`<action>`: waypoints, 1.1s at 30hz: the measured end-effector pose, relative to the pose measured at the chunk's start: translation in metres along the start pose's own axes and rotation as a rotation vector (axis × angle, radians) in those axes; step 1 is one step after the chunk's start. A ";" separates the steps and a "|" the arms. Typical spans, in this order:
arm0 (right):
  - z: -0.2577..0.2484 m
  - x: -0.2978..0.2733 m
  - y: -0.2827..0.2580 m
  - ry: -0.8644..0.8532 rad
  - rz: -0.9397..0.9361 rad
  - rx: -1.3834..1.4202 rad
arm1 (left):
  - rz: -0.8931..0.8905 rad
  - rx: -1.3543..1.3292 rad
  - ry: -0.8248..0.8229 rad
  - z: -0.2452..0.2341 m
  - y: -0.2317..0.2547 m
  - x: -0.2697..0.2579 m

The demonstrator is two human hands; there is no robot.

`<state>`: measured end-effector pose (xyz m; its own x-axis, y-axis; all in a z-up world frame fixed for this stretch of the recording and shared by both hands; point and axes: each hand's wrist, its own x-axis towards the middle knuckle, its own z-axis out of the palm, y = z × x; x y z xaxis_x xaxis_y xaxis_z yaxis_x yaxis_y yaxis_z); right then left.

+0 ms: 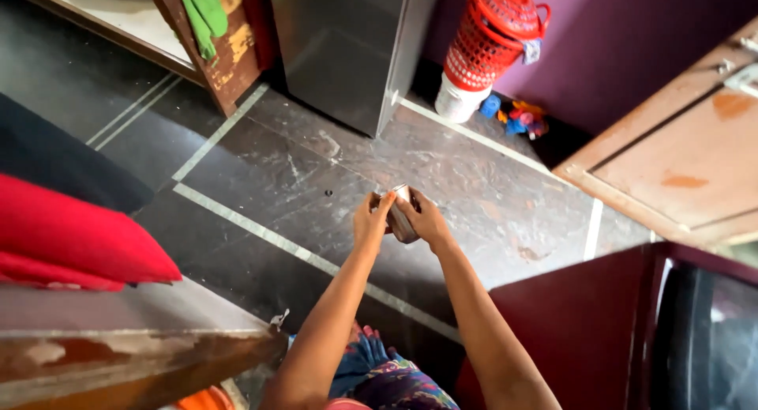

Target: The person sets the table with plates and cups.

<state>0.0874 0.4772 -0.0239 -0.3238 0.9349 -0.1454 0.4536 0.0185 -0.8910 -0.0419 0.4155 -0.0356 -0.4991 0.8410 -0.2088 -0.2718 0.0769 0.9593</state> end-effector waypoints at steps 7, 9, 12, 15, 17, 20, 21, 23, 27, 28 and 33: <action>0.016 0.064 -0.037 -0.091 -0.045 0.063 | -0.049 -0.110 0.079 -0.012 0.026 0.062; 0.025 0.081 -0.049 -0.098 -0.053 0.065 | -0.048 -0.146 0.106 -0.018 0.031 0.081; 0.041 0.099 -0.049 -0.129 -0.035 0.130 | -0.031 -0.188 0.132 -0.030 0.025 0.098; 0.058 0.123 -0.040 -0.239 -0.002 0.295 | -0.033 -0.176 0.212 -0.042 0.034 0.110; 0.075 0.145 -0.030 -0.290 0.018 0.351 | -0.028 -0.202 0.256 -0.050 0.031 0.122; 0.094 0.167 -0.038 -0.352 0.092 0.433 | -0.013 -0.256 0.331 -0.062 0.033 0.142; 0.100 0.173 -0.045 -0.360 0.145 0.461 | -0.003 -0.282 0.358 -0.067 0.035 0.149; 0.112 0.186 -0.062 -0.390 0.191 0.463 | -0.003 -0.283 0.396 -0.079 0.033 0.170; 0.131 0.229 -0.075 -0.440 0.231 0.411 | -0.029 -0.322 0.416 -0.094 0.042 0.205; 0.135 0.242 -0.078 -0.459 0.223 0.406 | -0.018 -0.326 0.433 -0.097 0.044 0.216; 0.154 0.303 -0.092 -0.543 0.183 0.360 | -0.047 -0.301 0.487 -0.107 0.053 0.269</action>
<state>-0.1801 0.7042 -0.0518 -0.6820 0.5994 -0.4191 0.2662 -0.3304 -0.9055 -0.2788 0.5887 -0.0617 -0.7829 0.4912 -0.3819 -0.4897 -0.1078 0.8652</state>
